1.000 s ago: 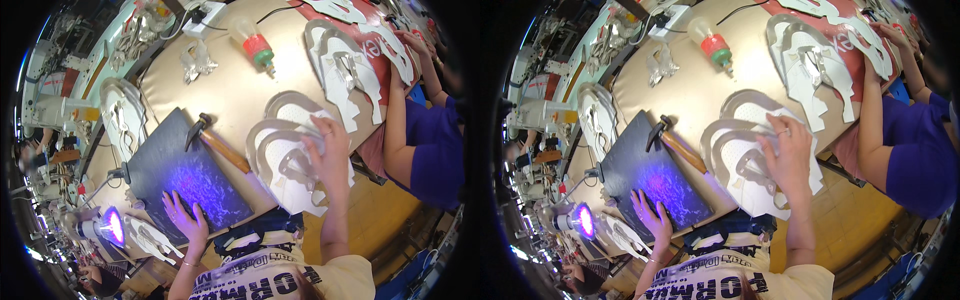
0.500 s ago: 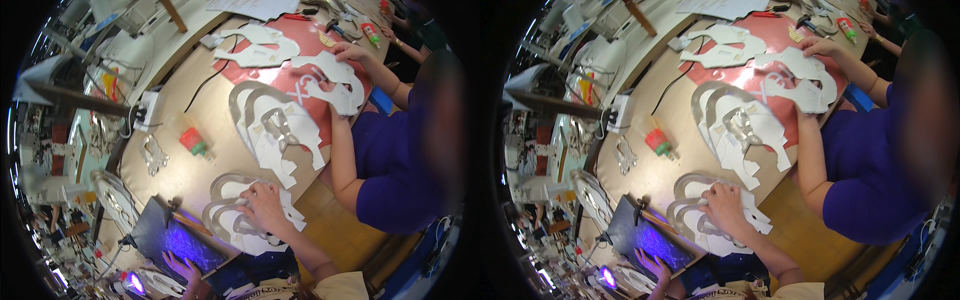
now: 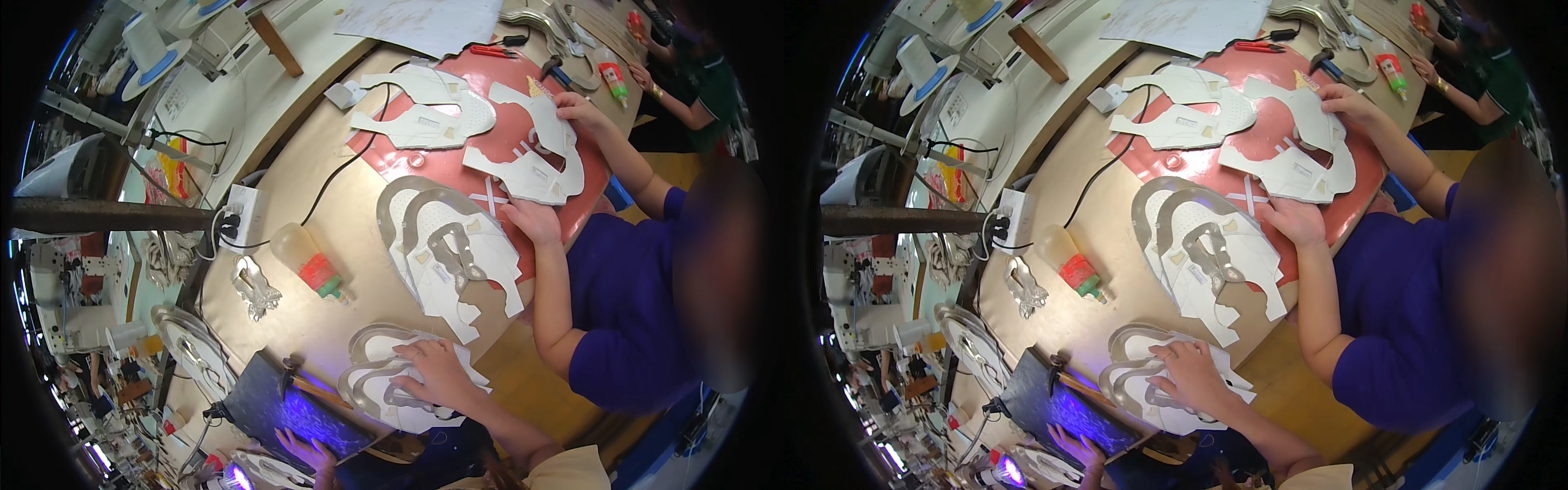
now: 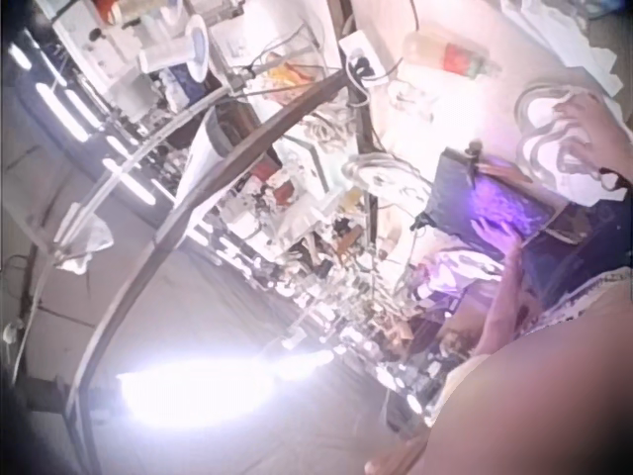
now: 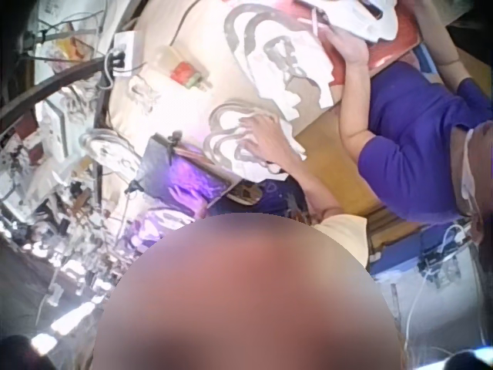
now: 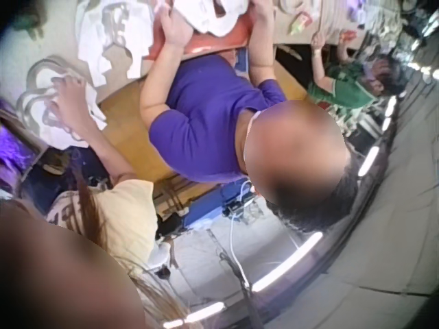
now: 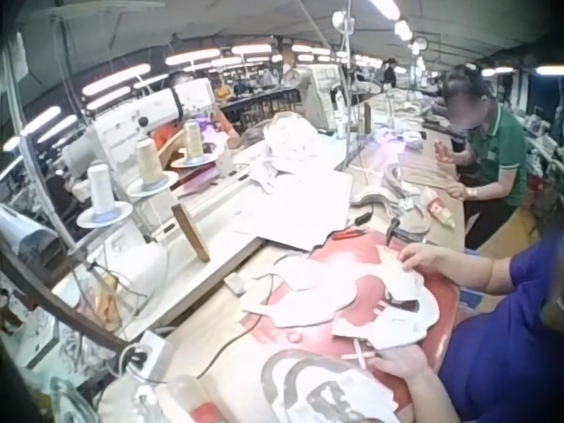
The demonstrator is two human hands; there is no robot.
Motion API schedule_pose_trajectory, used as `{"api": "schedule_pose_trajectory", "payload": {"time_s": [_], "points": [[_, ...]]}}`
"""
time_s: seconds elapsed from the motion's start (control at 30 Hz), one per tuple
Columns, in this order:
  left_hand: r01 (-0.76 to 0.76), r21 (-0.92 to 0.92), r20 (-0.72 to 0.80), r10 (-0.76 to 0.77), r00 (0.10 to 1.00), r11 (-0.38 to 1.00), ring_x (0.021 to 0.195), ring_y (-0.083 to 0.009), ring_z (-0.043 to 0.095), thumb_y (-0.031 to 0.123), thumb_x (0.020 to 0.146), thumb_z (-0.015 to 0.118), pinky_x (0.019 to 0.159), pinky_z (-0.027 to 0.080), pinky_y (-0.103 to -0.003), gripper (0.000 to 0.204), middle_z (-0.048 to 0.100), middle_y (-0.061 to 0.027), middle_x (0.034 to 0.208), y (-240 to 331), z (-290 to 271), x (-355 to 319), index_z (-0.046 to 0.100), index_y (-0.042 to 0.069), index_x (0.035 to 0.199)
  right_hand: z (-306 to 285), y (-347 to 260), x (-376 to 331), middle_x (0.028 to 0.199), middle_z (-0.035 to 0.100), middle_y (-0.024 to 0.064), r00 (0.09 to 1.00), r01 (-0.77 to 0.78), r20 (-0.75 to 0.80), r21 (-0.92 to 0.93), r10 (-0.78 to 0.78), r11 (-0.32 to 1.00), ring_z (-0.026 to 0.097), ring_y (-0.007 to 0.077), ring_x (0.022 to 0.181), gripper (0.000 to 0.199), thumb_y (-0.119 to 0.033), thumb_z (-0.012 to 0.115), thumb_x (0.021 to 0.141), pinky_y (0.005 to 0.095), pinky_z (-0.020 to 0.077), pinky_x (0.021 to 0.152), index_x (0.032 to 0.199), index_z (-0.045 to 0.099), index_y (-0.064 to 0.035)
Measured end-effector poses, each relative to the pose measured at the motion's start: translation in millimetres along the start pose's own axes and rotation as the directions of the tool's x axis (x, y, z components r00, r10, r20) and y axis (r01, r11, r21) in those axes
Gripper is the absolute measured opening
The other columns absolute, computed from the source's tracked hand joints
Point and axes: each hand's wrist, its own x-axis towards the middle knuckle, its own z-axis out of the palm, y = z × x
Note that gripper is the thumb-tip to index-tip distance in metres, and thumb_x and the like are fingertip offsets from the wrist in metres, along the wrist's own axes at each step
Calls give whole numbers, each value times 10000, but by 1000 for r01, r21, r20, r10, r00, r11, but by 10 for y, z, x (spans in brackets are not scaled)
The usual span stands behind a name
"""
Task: The person assembles white decorative cutouts by applying adhesive and pressing pieces together under a UV lamp. They handle multiple cutout pieces, apply glue, and position them for curing, then move finished pieces aside.
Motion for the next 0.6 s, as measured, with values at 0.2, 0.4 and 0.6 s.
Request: {"api": "schedule_pose_trajectory", "payload": {"time_s": [0.2,0.4,0.6], "points": [[33,11,14,-33,999,999,1427,-473,216,604,978,333,1160,188,-574,823,192,-317,1540,26,-3,25,271,-53,1469,-736,87,438,749,638,138,932,-308,-133,195,337,931,633,285,605,453,-287,674,907,396,491,569,1250,578,-6],[35,-7,12,-35,999,999,1426,-471,217,618,978,319,1161,199,-572,844,186,-316,1540,46,7,32,274,-73,1461,-1227,299,1599,593,575,114,868,-202,-392,282,305,938,571,298,517,541,-283,620,939,386,441,540,1341,489,54],[51,-33,26,-50,998,998,1429,-453,221,666,967,304,1164,178,-565,883,184,-310,1546,83,-26,49,261,-52,1478,-1143,141,1948,543,575,132,961,-233,220,328,166,915,575,291,503,625,-502,476,983,395,438,550,884,718,66]]}}
